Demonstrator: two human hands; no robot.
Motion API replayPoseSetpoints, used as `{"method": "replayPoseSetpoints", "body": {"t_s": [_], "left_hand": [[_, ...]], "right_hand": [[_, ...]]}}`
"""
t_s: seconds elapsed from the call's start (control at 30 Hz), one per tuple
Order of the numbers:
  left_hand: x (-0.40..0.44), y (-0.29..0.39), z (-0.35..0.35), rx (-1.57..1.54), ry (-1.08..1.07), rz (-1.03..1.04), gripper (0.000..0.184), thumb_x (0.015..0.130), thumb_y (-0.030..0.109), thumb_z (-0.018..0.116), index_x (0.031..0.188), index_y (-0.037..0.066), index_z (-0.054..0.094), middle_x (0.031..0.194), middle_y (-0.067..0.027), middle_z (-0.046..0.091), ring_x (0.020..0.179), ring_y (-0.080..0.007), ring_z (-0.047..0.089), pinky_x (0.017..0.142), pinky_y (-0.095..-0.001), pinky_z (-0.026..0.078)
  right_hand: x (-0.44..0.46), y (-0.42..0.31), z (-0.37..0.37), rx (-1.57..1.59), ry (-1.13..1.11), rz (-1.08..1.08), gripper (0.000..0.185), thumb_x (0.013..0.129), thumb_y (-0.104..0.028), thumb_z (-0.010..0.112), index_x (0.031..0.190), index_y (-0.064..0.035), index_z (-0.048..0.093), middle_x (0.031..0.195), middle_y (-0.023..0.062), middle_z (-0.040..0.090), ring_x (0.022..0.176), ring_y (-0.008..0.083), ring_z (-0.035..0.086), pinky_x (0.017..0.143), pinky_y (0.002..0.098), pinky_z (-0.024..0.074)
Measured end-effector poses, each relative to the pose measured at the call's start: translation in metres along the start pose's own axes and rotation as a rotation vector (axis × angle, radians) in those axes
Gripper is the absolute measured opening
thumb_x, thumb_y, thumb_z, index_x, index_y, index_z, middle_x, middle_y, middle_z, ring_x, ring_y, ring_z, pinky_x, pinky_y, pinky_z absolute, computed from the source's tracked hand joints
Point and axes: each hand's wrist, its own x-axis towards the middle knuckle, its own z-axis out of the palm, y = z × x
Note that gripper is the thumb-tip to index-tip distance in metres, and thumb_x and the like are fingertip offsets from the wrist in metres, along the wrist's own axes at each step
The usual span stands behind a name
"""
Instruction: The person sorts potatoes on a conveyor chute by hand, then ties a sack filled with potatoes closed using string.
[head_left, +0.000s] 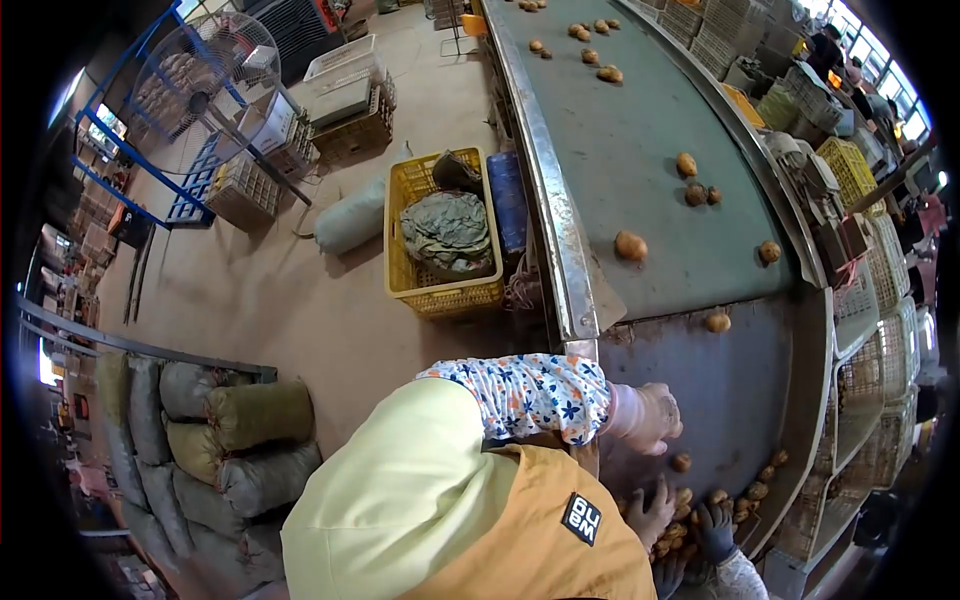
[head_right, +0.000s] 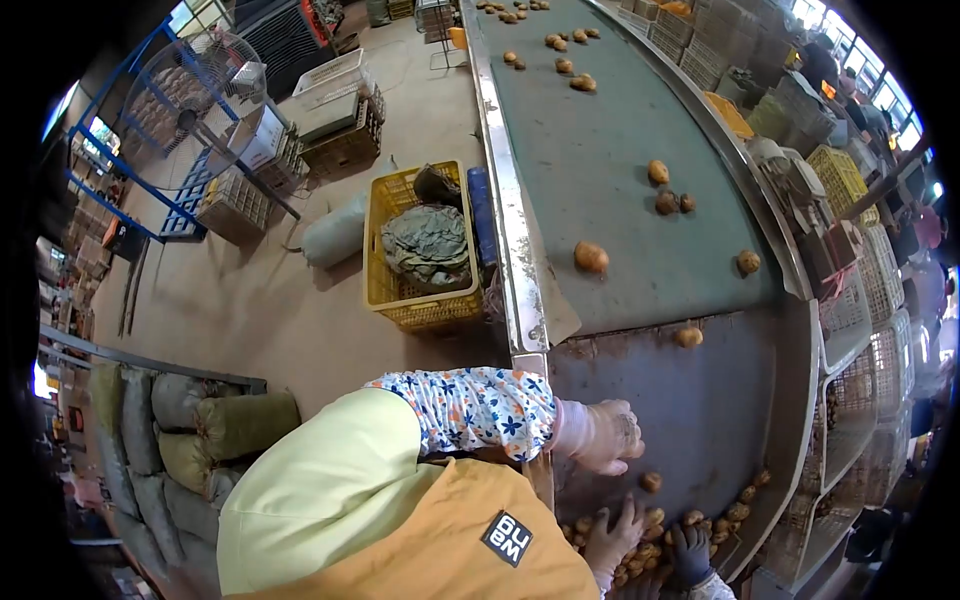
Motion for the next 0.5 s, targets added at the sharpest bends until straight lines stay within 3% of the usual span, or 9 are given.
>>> {"method": "replayPoseSetpoints", "body": {"t_s": [0.07, 0.1, 0.17, 0.2, 0.23, 0.27, 0.37, 0.4, 0.5], "left_hand": [[-0.001, -0.002, 0.001, 0.009, 0.012, 0.021, 0.035, 0.086, 0.040, 0.056, 0.096, 0.008, 0.067, 0.093, -0.0112, 0.069, 0.095, -0.0288, 0.065, 0.087, -0.0422, 0.045], [-0.001, -0.005, 0.003, 0.002, 0.034, 0.070, 0.035, 0.085, 0.039, 0.056, 0.094, 0.007, 0.067, 0.092, -0.0118, 0.069, 0.094, -0.0289, 0.065, 0.087, -0.0423, 0.046], [-0.006, -0.008, 0.002, -0.008, 0.086, 0.134, 0.031, 0.082, 0.036, 0.060, 0.088, 0.006, 0.067, 0.085, -0.0139, 0.068, 0.087, -0.0313, 0.066, 0.082, -0.0430, 0.048], [-0.008, -0.011, 0.010, -0.024, 0.193, 0.183, 0.029, 0.081, 0.034, 0.061, 0.086, 0.005, 0.066, 0.081, -0.0141, 0.067, 0.082, -0.0328, 0.066, 0.078, -0.0435, 0.050], [-0.006, -0.007, -0.001, -0.067, 0.025, 0.120, 0.028, 0.081, 0.031, 0.063, 0.086, 0.004, 0.065, 0.082, -0.0143, 0.067, 0.084, -0.0337, 0.065, 0.079, -0.0445, 0.049], [-0.005, -0.004, -0.006, -0.065, -0.021, 0.127, 0.030, 0.082, 0.030, 0.064, 0.092, 0.002, 0.065, 0.089, -0.0154, 0.067, 0.089, -0.0341, 0.064, 0.082, -0.0447, 0.048], [-0.001, -0.006, 0.001, -0.087, -0.027, 0.176, 0.032, 0.086, 0.029, 0.062, 0.106, 0.004, 0.064, 0.096, -0.0161, 0.068, 0.093, -0.0329, 0.063, 0.085, -0.0439, 0.046], [0.001, -0.007, 0.006, -0.094, 0.000, 0.188, 0.031, 0.086, 0.029, 0.061, 0.104, 0.004, 0.064, 0.092, -0.0153, 0.068, 0.091, -0.0328, 0.063, 0.085, -0.0443, 0.046], [0.011, -0.009, 0.011, -0.035, -0.127, 0.225, 0.037, 0.087, 0.030, 0.061, 0.114, 0.005, 0.062, 0.097, -0.0151, 0.067, 0.096, -0.0321, 0.061, 0.089, -0.0427, 0.044]], "right_hand": [[-0.026, 0.007, 0.001, 0.295, -0.300, 0.012, 0.037, 0.075, -0.019, 0.068, 0.111, -0.0066, 0.066, 0.115, 0.0172, 0.062, 0.110, 0.0359, 0.055, 0.099, 0.0479, 0.0392], [-0.024, 0.008, 0.011, 0.305, -0.388, -0.360, 0.033, 0.077, -0.020, 0.068, 0.106, -0.0068, 0.068, 0.095, 0.0117, 0.067, 0.094, 0.0346, 0.061, 0.095, 0.0470, 0.0424], [-0.021, -0.021, 0.001, 0.292, -0.248, -0.426, 0.017, 0.078, -0.016, 0.066, 0.091, -0.0050, 0.066, 0.088, 0.0128, 0.065, 0.087, 0.0349, 0.061, 0.085, 0.0471, 0.0463], [-0.017, -0.040, -0.025, 0.488, -0.268, 0.030, 0.012, 0.079, -0.013, 0.065, 0.087, -0.0040, 0.065, 0.089, 0.0151, 0.064, 0.087, 0.0352, 0.060, 0.079, 0.0458, 0.0471], [-0.019, -0.023, -0.014, 0.131, 0.161, -0.050, 0.012, 0.079, -0.011, 0.065, 0.087, -0.0023, 0.065, 0.086, 0.0159, 0.064, 0.081, 0.0344, 0.060, 0.071, 0.0445, 0.0474], [-0.017, -0.018, -0.027, -0.015, 0.283, 0.030, 0.011, 0.080, -0.012, 0.065, 0.087, -0.0036, 0.066, 0.080, 0.0137, 0.065, 0.076, 0.0343, 0.061, 0.068, 0.0457, 0.0473], [-0.059, 0.005, -0.021, 0.613, -0.259, 0.289, 0.027, 0.087, -0.029, 0.060, 0.088, -0.0033, 0.068, 0.087, 0.0171, 0.067, 0.084, 0.0344, 0.064, 0.072, 0.0444, 0.0485], [-0.061, -0.006, -0.026, 0.508, -0.515, 0.318, 0.032, 0.086, -0.035, 0.060, 0.089, -0.0052, 0.069, 0.088, 0.0185, 0.067, 0.087, 0.0352, 0.064, 0.076, 0.0445, 0.0488], [-0.052, -0.002, -0.011, 0.468, -0.133, 0.491, 0.033, 0.086, -0.037, 0.061, 0.086, -0.0050, 0.068, 0.086, 0.0192, 0.065, 0.085, 0.0353, 0.062, 0.077, 0.0448, 0.0474]]}}
